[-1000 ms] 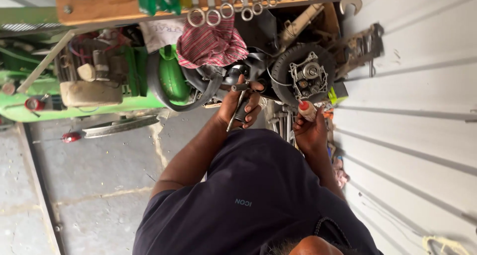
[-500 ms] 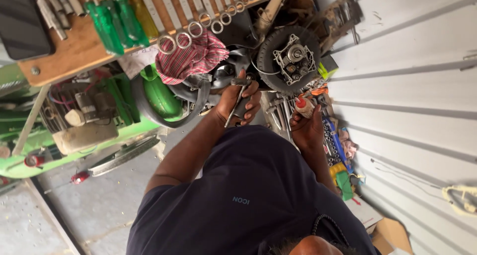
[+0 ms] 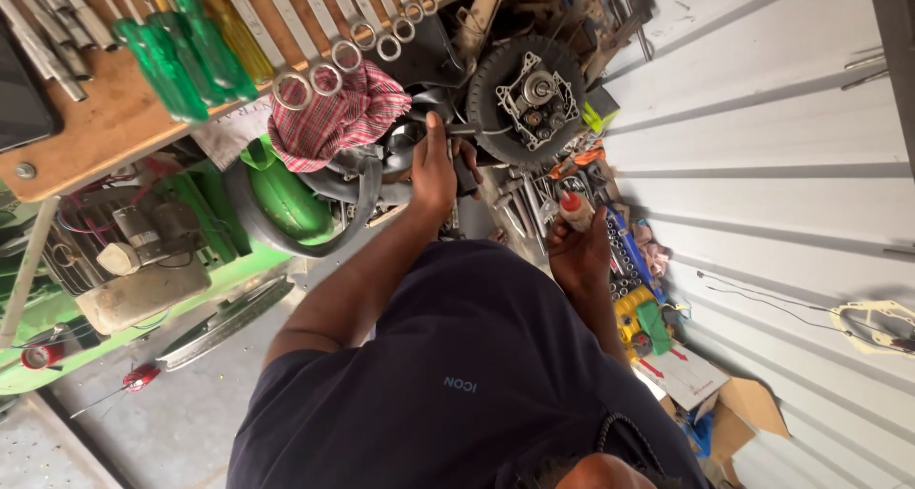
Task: Apply lubricant or sealant to motorcycle engine components and inspect parts.
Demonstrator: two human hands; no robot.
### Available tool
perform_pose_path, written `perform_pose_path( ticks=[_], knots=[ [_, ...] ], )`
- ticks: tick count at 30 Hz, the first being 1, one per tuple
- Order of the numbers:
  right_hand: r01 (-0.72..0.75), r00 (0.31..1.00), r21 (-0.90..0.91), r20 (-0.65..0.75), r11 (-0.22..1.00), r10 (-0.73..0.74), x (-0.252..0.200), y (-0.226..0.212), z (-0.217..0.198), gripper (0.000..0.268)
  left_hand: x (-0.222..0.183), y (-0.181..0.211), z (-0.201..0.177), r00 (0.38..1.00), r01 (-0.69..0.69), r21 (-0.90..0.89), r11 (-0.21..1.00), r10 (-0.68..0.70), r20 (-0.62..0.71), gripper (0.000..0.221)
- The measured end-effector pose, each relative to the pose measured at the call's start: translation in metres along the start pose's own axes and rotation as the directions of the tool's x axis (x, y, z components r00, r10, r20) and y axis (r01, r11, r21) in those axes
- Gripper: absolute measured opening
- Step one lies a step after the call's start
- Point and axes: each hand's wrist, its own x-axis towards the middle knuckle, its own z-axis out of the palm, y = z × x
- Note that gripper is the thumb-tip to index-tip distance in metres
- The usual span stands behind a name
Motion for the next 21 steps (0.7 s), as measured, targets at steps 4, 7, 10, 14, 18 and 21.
perform_pose_path(
  ticks=[4, 7, 10, 14, 18, 21],
  knots=[
    [0.030, 0.999, -0.010, -0.016, 0.999, -0.030, -0.003, 0.002, -0.007, 0.050, -0.003, 0.000, 0.000, 0.999, 0.014, -0.024, 1.000, -0.013, 0.040, 0.060],
    [0.029, 1.000, 0.003, -0.011, 1.000, -0.029, -0.007, 0.006, -0.006, 0.050, -0.005, -0.005, -0.002, 0.999, 0.013, 0.017, 1.000, -0.014, 0.044, 0.062],
    [0.028, 0.999, 0.012, -0.026, 1.000, -0.028, -0.010, 0.011, -0.006, 0.048, -0.009, -0.006, -0.003, 0.999, 0.001, 0.066, 0.998, -0.003, 0.037, 0.063],
    [0.050, 0.999, 0.001, -0.018, 0.999, -0.050, -0.010, 0.013, -0.007, 0.047, -0.017, -0.001, -0.002, 0.999, -0.012, 0.122, 0.992, 0.007, 0.036, 0.061],
    [0.057, 0.998, -0.009, -0.032, 0.998, -0.057, -0.011, 0.014, -0.007, 0.049, -0.022, -0.003, -0.006, 0.998, -0.031, 0.130, 0.991, 0.022, 0.064, 0.059],
    [0.044, 0.999, -0.003, -0.017, 0.999, -0.044, -0.011, 0.016, -0.007, 0.047, -0.021, -0.011, -0.010, 0.998, -0.030, 0.103, 0.994, 0.024, 0.063, 0.053]
  ],
)
